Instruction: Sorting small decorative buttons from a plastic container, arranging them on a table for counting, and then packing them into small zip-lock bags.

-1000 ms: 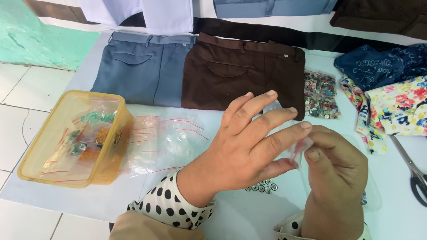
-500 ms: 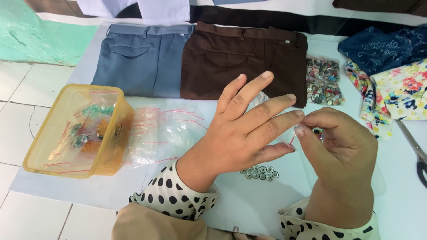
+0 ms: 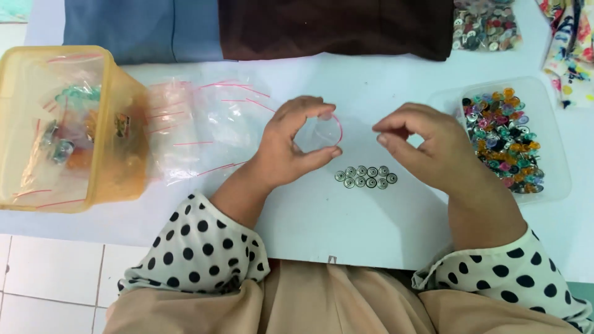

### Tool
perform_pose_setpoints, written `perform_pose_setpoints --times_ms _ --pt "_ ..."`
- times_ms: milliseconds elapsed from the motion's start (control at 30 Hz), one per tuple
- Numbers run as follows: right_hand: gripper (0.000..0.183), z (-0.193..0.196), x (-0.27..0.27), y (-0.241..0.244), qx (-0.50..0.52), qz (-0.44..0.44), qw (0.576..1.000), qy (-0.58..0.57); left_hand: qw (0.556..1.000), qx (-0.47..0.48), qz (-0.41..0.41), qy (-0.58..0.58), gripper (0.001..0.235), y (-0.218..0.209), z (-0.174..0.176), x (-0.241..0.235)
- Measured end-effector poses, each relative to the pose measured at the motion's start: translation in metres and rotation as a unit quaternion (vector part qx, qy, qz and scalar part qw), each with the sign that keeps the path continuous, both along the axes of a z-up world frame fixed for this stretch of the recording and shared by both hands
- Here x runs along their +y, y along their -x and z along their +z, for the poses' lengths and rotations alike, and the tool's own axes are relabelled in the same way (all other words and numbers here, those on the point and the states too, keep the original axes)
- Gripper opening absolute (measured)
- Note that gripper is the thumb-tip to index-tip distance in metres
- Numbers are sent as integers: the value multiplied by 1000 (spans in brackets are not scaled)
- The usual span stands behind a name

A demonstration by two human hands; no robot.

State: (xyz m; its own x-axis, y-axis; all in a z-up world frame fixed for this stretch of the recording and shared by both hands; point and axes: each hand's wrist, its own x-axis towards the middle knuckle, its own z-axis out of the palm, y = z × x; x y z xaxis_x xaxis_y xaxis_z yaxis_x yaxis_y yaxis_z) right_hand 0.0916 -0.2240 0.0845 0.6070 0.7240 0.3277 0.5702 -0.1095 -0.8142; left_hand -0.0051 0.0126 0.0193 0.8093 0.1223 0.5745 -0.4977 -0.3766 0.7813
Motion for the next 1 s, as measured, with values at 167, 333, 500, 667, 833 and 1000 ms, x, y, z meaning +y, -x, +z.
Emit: perform_pose_setpoints --times_ms 167,333,500,667,833,1000 --pt "15 -13 -14 -10 31 79 964 251 997 42 -57 22 57 9 1 8" --pt "19 -28 -26 -20 -7 139 915 380 990 83 -111 14 57 3 -5 15" --pt "31 -31 -27 -17 -7 135 883 450 981 129 -136 46 58 6 -8 15" --pt "27 -39 -20 -12 -94 65 946 302 982 129 -134 40 58 2 -16 5" --pt "35 -33 -12 3 -167 42 984 38 978 152 -130 65 56 -9 -10 -21" --pt "26 -33 -11 10 -264 -43 963 29 982 148 -102 51 52 -24 -2 -37"
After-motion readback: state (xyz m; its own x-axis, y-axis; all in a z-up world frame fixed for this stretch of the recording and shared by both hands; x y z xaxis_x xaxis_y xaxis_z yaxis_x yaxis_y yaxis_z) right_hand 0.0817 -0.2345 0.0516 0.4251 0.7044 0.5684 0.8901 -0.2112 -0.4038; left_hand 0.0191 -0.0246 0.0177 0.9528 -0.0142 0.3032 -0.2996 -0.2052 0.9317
